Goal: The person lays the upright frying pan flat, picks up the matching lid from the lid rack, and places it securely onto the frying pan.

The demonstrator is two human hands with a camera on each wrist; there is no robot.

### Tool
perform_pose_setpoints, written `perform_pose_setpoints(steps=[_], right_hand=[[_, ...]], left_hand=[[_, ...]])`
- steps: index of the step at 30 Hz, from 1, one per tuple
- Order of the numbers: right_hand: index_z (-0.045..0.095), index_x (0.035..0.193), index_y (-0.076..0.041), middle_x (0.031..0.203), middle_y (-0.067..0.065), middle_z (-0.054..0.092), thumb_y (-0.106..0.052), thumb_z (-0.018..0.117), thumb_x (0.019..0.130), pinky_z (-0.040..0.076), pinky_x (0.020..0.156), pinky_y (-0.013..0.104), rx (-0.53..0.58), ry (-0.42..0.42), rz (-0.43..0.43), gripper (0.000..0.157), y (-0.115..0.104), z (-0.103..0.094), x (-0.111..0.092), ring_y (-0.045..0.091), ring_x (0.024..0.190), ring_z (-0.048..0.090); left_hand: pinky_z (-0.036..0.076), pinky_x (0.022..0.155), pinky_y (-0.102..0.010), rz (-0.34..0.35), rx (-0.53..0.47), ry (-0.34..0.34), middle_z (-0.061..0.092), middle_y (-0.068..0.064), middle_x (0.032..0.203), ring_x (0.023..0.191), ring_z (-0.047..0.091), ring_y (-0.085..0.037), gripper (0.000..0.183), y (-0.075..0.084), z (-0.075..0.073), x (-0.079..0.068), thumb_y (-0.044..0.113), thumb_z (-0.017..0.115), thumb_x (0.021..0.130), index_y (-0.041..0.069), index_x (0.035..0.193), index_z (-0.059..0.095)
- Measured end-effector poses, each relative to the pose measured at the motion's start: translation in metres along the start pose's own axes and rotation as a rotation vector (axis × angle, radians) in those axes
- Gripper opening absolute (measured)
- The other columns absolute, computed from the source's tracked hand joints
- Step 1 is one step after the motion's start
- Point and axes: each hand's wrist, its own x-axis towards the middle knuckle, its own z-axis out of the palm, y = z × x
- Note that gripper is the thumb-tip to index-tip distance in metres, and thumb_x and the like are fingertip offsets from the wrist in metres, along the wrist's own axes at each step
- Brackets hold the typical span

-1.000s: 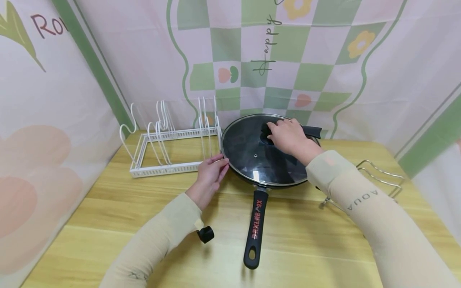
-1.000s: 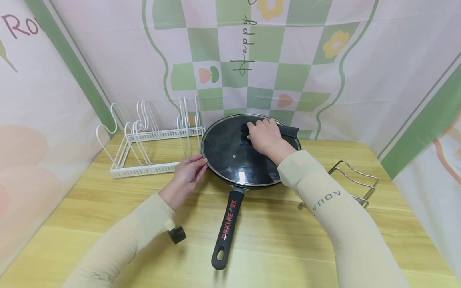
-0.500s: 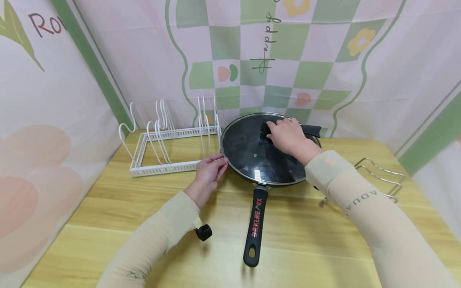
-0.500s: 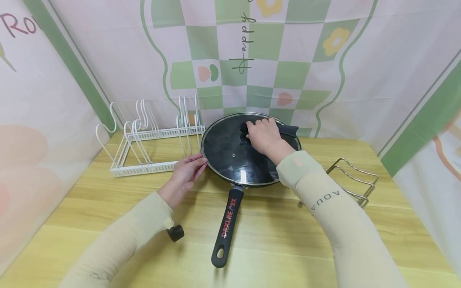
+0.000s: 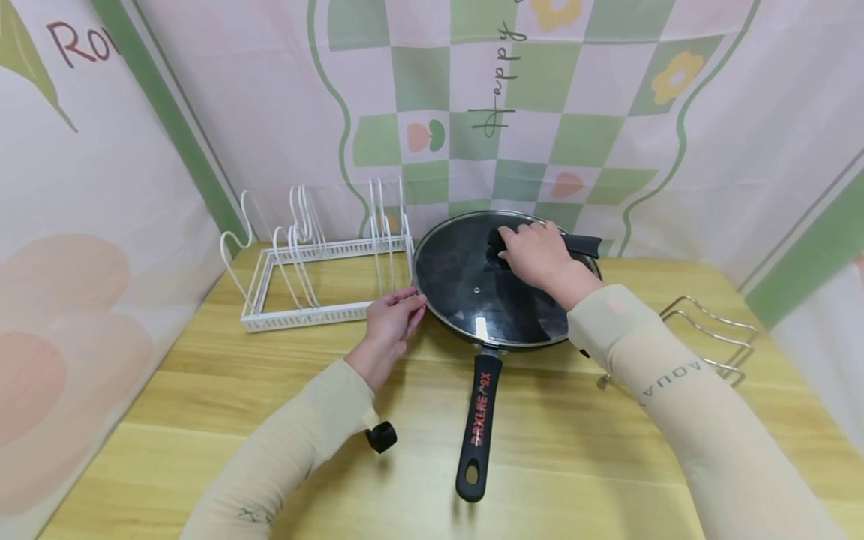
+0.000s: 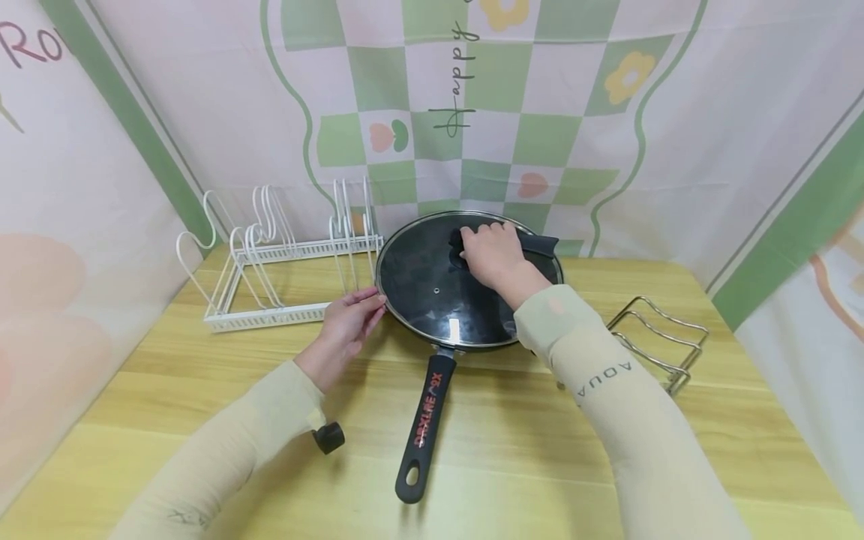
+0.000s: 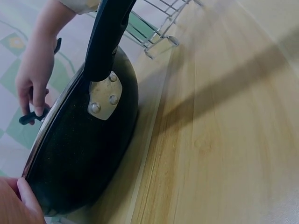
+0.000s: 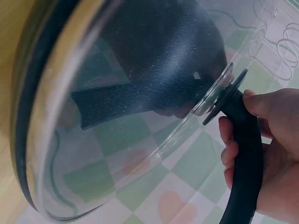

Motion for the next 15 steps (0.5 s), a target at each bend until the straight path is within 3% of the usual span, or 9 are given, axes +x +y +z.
perform_pose_setpoints(steps=[15], right_hand=[[0.053,0.143,0.005,0.131,0.030,0.059,-0.023,0.057,0.106,0.041,0.101,0.061,0.000,0.019,-0.013,0.047,0.0016,0.0019,-0.0020,0.047,0.121,0.055]], left_hand=[[0.056,0.066,-0.017,-0.016,0.010,-0.013,0.068,-0.009,0.085,0.066,0.065,-0.008,0.028,0.0038,-0.0006,-0.0026,-0.015,0.066,0.090,-0.010,0.117,0.066]])
